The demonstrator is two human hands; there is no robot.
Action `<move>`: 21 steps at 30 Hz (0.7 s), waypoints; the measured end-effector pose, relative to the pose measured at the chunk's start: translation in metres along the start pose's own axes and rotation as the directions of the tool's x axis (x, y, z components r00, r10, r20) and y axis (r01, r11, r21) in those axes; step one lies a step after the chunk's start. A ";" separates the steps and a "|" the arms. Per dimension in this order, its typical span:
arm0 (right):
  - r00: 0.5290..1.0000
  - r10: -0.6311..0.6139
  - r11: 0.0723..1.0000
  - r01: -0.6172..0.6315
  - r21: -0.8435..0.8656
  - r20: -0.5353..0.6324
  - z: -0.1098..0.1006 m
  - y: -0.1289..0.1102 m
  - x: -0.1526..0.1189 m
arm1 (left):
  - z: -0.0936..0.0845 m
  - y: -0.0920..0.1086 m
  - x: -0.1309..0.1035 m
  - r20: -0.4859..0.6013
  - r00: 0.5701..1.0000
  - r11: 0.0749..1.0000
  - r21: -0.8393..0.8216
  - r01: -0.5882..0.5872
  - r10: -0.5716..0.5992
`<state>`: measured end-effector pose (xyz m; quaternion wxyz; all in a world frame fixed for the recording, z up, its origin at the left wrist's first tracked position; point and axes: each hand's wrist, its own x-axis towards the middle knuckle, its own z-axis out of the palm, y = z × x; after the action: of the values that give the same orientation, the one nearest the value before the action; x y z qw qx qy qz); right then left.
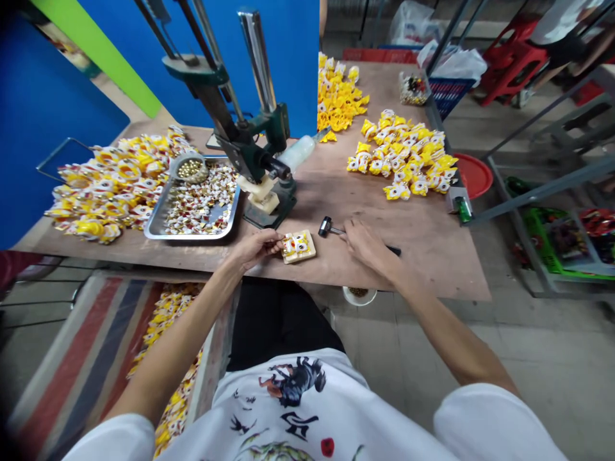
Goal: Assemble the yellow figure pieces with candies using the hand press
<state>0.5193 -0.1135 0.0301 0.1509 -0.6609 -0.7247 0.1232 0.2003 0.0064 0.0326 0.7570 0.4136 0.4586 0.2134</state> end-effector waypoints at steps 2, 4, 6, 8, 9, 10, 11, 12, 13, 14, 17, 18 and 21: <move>0.998 -0.051 0.995 0.054 0.084 -0.033 -0.012 -0.025 0.000 | 0.001 -0.001 -0.001 -0.014 1.000 0.999 -0.044 0.023 -0.023; 0.969 -0.092 0.979 0.130 0.154 -0.230 -0.023 -0.051 0.001 | 0.002 -0.002 -0.003 -0.012 1.000 0.998 -0.063 0.014 -0.015; 0.857 -0.081 0.965 0.196 0.175 -0.509 -0.024 -0.070 0.000 | 0.002 -0.003 -0.004 -0.007 1.000 0.997 -0.077 0.001 -0.001; 0.767 -0.101 0.954 0.256 0.157 -0.634 -0.013 -0.078 0.000 | 0.002 -0.004 -0.004 -0.006 1.000 0.997 -0.077 -0.010 0.009; 0.777 -0.146 0.946 0.291 0.143 -0.612 -0.005 -0.078 0.001 | 0.003 -0.004 -0.004 -0.009 1.000 0.997 -0.072 -0.011 0.010; 0.815 -0.206 0.934 0.328 0.138 -0.542 0.003 -0.076 0.002 | 0.003 -0.005 -0.003 -0.014 1.000 0.998 -0.066 -0.010 0.009; 0.855 -0.256 0.923 0.355 0.149 -0.452 0.009 -0.073 0.003 | 0.003 -0.006 -0.003 -0.020 1.000 0.998 -0.061 -0.011 0.010; 0.880 -0.268 0.918 0.356 0.173 -0.392 0.013 -0.069 0.005 | 0.004 -0.006 -0.002 -0.026 1.000 0.998 -0.058 -0.016 0.015; 0.891 -0.233 0.922 0.330 0.201 -0.390 0.015 -0.065 0.006 | 0.004 -0.007 -0.001 -0.029 0.999 0.998 -0.056 -0.026 0.024; 0.885 -0.158 0.930 0.282 0.235 -0.439 0.014 -0.061 0.007 | 0.004 -0.008 -0.001 -0.031 0.999 0.998 -0.056 -0.039 0.037; 0.827 0.036 0.928 0.180 0.325 -0.561 0.009 -0.050 0.006 | 0.004 -0.007 -0.008 -0.025 0.993 0.992 -0.025 -0.120 0.120; 0.852 0.055 0.924 0.154 0.349 -0.521 0.009 -0.046 0.004 | 0.004 -0.007 -0.012 -0.011 0.987 0.987 0.009 -0.160 0.160; 0.956 0.106 0.922 0.008 0.387 -0.275 0.018 -0.032 -0.003 | 0.000 -0.009 -0.023 0.105 0.955 0.939 0.179 -0.292 0.277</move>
<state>0.4834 -0.1189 0.0256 0.3788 -0.6475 -0.6395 0.1680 0.1887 -0.0151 0.0377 0.6918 0.5550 0.3826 0.2589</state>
